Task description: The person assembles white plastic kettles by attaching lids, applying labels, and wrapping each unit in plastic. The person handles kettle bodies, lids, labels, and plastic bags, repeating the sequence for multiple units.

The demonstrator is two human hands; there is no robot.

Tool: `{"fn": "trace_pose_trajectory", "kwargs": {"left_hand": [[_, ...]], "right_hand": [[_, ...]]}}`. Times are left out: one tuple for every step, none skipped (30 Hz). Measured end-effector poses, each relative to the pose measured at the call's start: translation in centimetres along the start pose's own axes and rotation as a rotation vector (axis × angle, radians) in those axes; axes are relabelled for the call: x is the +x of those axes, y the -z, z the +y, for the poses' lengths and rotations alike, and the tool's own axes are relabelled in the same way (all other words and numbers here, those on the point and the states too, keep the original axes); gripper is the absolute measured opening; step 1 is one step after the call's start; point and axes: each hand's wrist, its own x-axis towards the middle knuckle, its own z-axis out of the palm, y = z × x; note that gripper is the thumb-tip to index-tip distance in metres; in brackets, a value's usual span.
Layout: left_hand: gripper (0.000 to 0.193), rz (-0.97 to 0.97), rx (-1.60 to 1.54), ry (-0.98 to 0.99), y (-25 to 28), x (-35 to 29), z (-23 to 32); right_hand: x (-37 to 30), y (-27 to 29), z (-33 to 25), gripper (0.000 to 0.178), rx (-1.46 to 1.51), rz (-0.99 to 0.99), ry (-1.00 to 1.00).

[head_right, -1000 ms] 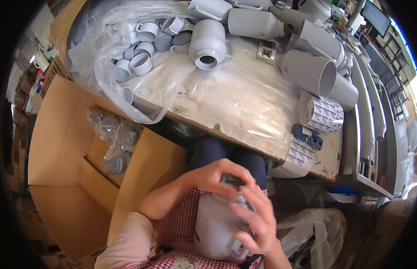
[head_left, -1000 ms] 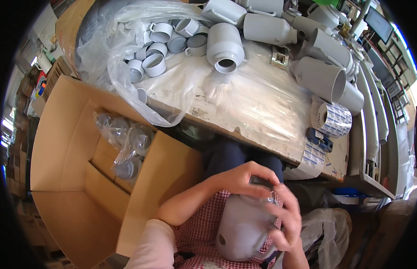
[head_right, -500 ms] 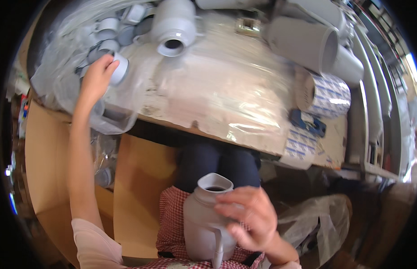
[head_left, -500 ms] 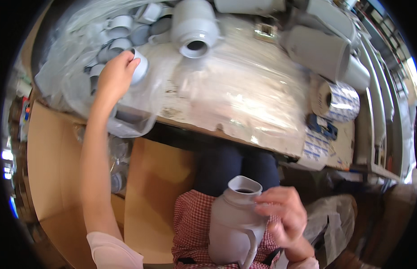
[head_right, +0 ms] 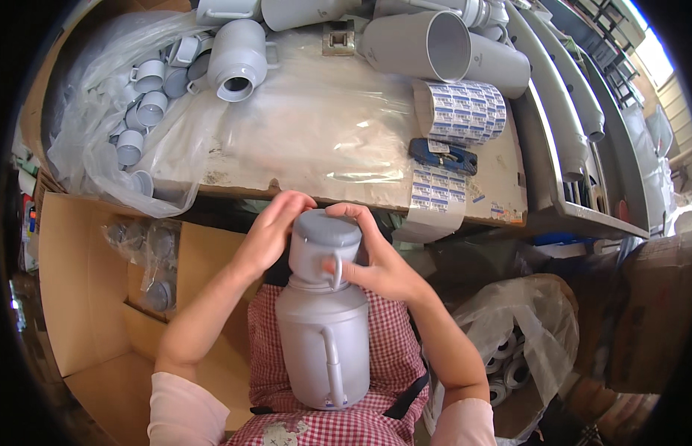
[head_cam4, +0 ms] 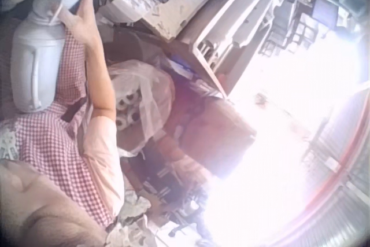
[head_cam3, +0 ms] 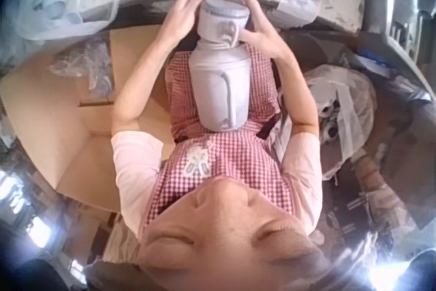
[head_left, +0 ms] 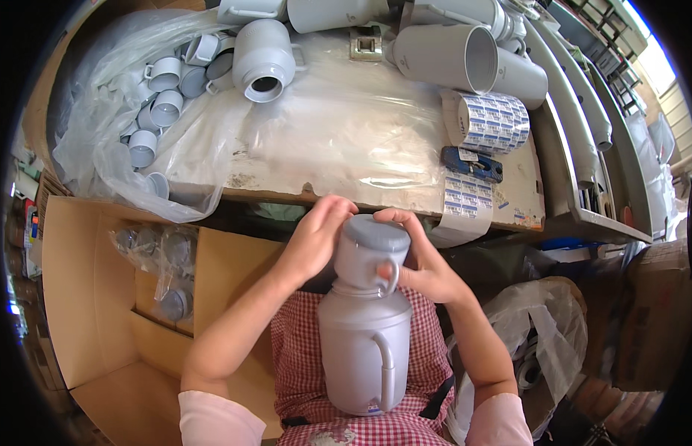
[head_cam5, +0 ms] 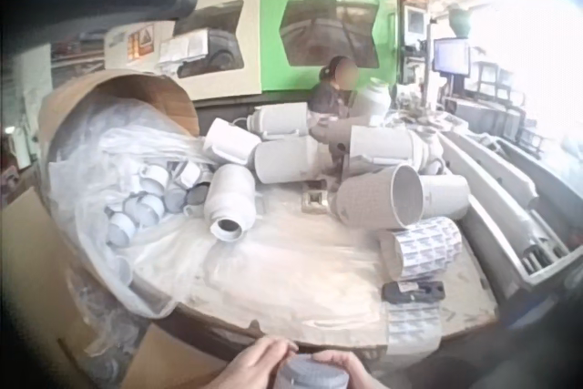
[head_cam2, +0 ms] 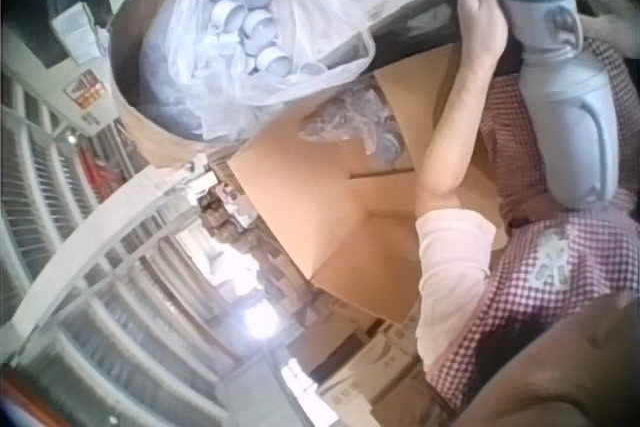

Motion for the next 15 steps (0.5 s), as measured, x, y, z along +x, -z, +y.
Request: {"fn": "trace_pose_trajectory", "kwargs": {"left_hand": [[0.045,0.109,-0.146,-0.018,-0.9,-1.5,-0.2],[0.054,0.116,-0.12,-0.058,-1.5,-2.9,-0.3],[0.061,0.091,-0.097,-0.028,-2.0,-4.3,-0.5],[0.064,0.105,-0.041,-0.115,-2.7,-5.3,-0.7],[0.067,0.115,0.009,-0.165,-3.1,-6.0,-0.9],[0.075,0.133,0.04,-0.186,-3.3,-6.5,-1.1],[0.077,0.143,0.033,-0.219,-3.4,-6.7,-1.3],[0.079,0.146,0.035,-0.254,-3.4,-6.8,-1.4],[0.081,0.169,0.036,-0.266,-3.3,-6.8,-1.6],[0.086,0.151,0.034,-0.278,-3.2,-6.6,-1.7],[0.086,0.111,0.024,-0.295,-3.0,-6.5,-1.7],[0.087,0.081,0.013,-0.302,-2.8,-6.4,-1.8],[0.088,0.038,0.01,-0.336,-2.6,-6.4,-1.9],[0.088,0.022,0.001,-0.343,-2.6,-6.3,-2.0],[0.088,0.016,0.006,-0.326,-2.4,-6.4,-2.0]], "right_hand": [[-0.4,-0.4,0.5,0.076,-0.021,0.06,-0.037],[-0.8,-0.7,0.9,0.073,0.045,0.087,-0.09],[-1.0,-1.2,1.3,0.07,0.114,0.122,-0.146],[-1.2,-1.6,1.6,0.067,0.108,0.14,-0.171],[-1.2,-2.1,2.0,0.064,0.15,0.142,-0.178],[-1.2,-2.5,2.2,0.064,0.135,0.164,-0.172],[-1.2,-2.9,2.4,0.063,0.099,0.165,-0.146],[-1.2,-3.1,2.5,0.062,0.092,0.182,-0.149],[-1.2,-3.4,2.5,0.062,0.074,0.181,-0.133],[-1.3,-3.6,2.5,0.061,0.055,0.186,-0.104],[-1.4,-3.7,2.4,0.062,0.053,0.189,-0.123],[-1.5,-3.8,2.4,0.062,0.048,0.198,-0.125],[-1.7,-3.8,2.3,0.063,0.037,0.215,-0.129],[-1.9,-3.8,2.3,0.062,0.042,0.244,-0.109],[-2.0,-3.9,2.4,0.062,0.029,0.261,-0.096]]}}
